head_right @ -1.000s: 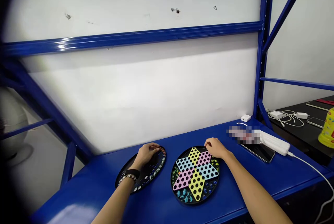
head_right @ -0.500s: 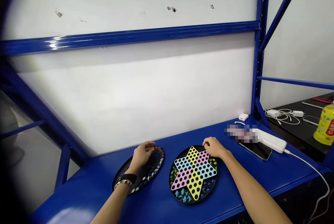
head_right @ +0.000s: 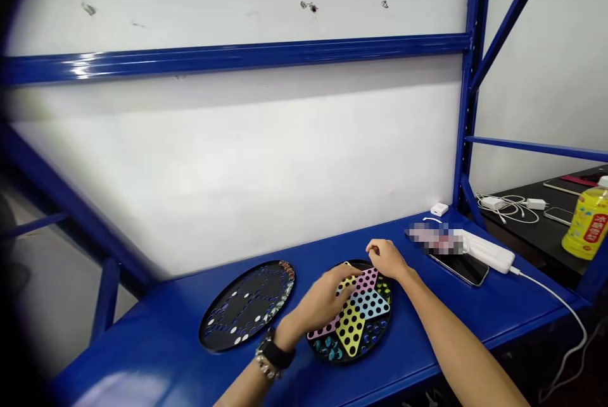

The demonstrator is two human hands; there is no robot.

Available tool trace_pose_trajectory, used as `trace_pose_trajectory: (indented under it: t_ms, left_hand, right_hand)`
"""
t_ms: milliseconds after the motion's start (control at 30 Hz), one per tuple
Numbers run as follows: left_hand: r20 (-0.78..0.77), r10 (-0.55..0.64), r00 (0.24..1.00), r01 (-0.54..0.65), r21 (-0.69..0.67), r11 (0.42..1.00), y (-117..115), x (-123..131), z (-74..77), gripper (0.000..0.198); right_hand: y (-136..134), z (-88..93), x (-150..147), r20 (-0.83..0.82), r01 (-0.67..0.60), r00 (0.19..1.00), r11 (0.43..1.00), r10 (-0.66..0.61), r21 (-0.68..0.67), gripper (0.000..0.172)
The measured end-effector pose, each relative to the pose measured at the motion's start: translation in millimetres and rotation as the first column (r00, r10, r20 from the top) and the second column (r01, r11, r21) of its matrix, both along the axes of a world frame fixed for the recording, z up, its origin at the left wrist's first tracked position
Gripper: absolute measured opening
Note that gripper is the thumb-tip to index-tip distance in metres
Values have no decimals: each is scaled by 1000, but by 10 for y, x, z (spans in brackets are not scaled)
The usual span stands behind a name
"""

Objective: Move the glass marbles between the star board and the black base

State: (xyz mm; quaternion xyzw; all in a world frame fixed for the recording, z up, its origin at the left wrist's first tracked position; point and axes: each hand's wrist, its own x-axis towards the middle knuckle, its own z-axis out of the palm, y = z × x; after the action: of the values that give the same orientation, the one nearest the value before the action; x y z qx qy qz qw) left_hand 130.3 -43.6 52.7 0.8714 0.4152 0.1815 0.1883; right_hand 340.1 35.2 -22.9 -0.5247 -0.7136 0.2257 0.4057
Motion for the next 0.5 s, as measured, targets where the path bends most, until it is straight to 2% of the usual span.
trace_pose_trajectory:
  t_ms: [100,233,333,500]
  left_hand:
    - [-215,-97,972,112,59,992,-36,363,-4,32]
    - [-447,1,895,60,122,991,9,736,18,25]
    - [-515,69,855,3,138,990,14,899,35,26]
    - [-564,96,820,4,173,985,-21,997,17,21]
  right_hand:
    - [20,-1,21,-8,38,999,998,-38,42,20]
    - [74,-22,83,-23,91,996,992,-90,82,21]
    - [113,-32,138,-30,116,993,988,-114,98,20]
    - [133,-17,194,-45,159,987,980,-154,116,21]
